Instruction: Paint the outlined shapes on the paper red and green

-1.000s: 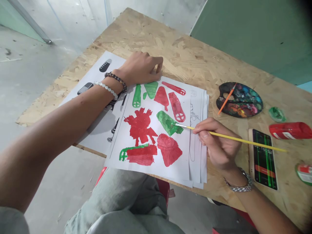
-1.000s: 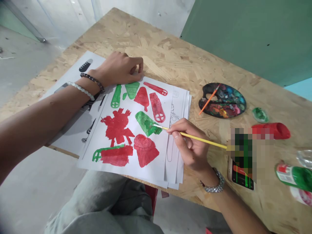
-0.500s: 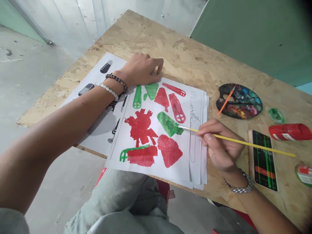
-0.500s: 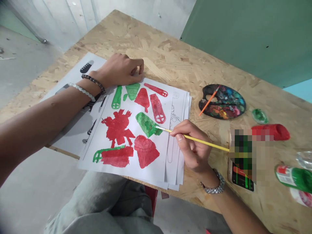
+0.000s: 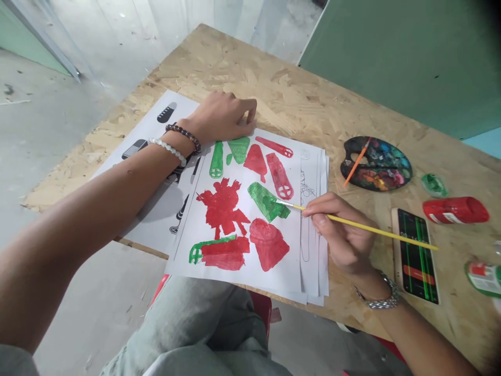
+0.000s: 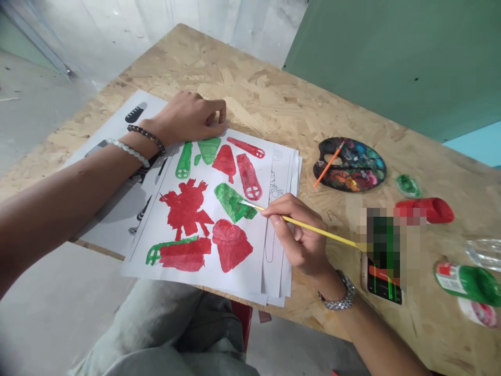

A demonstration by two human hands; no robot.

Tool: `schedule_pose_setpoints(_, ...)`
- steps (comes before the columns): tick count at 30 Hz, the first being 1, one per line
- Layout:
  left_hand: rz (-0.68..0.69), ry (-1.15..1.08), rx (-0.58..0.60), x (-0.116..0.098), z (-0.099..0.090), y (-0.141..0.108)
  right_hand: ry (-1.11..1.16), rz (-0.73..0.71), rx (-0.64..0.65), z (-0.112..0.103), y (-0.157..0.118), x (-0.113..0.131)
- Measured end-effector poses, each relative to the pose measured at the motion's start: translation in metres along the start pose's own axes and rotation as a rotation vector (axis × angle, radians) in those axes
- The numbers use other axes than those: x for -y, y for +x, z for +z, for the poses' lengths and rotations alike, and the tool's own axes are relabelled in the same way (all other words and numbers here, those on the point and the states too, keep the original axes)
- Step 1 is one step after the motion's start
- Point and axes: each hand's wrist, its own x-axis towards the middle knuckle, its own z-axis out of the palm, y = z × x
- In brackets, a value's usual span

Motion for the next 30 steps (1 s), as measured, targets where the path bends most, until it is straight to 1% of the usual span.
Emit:
schedule_pose_setpoints(3, 0.007, -0.008, -0.003, 0.000, 0.000, 0.000, 0.025, 0.004, -0.023, -0.001, -0.002, -0.002)
schedule_pose_setpoints(8, 0.019, -0.056, -0.023, 0.003, 0.002, -0.001, 0.103, 0.059, -0.087, -0.003, -0.007, -0.008)
schedule_pose_setpoints(10, 0.024, -0.094, -0.016, 0.005, 0.003, 0.000, 0.099, 0.063, -0.072, -0.001, -0.004, -0.006)
schedule_pose_setpoints(12, 0.013, -0.130, -0.003, 0.006, 0.003, 0.000, 0.073, 0.047, -0.030, 0.001, 0.000, -0.001)
schedule_pose_setpoints(15, -0.009, -0.140, 0.002, 0.007, 0.003, 0.000, 0.026, 0.028, 0.014, 0.003, 0.005, 0.005)
schedule_pose_setpoints(18, -0.007, -0.136, 0.001, 0.006, 0.003, 0.000, 0.043, 0.039, -0.007, 0.002, 0.003, 0.003)
schedule_pose_setpoints(22, 0.014, -0.198, -0.011, 0.008, 0.003, 0.000, 0.089, 0.048, -0.056, -0.002, -0.005, -0.007)
schedule_pose_setpoints(24, 0.018, -0.219, -0.019, 0.009, 0.004, 0.000, 0.093, 0.040, -0.066, -0.001, -0.005, -0.007)
schedule_pose_setpoints(30, 0.035, -0.193, -0.030, 0.010, 0.005, 0.001, -0.004, 0.020, 0.018, 0.004, 0.007, 0.008)
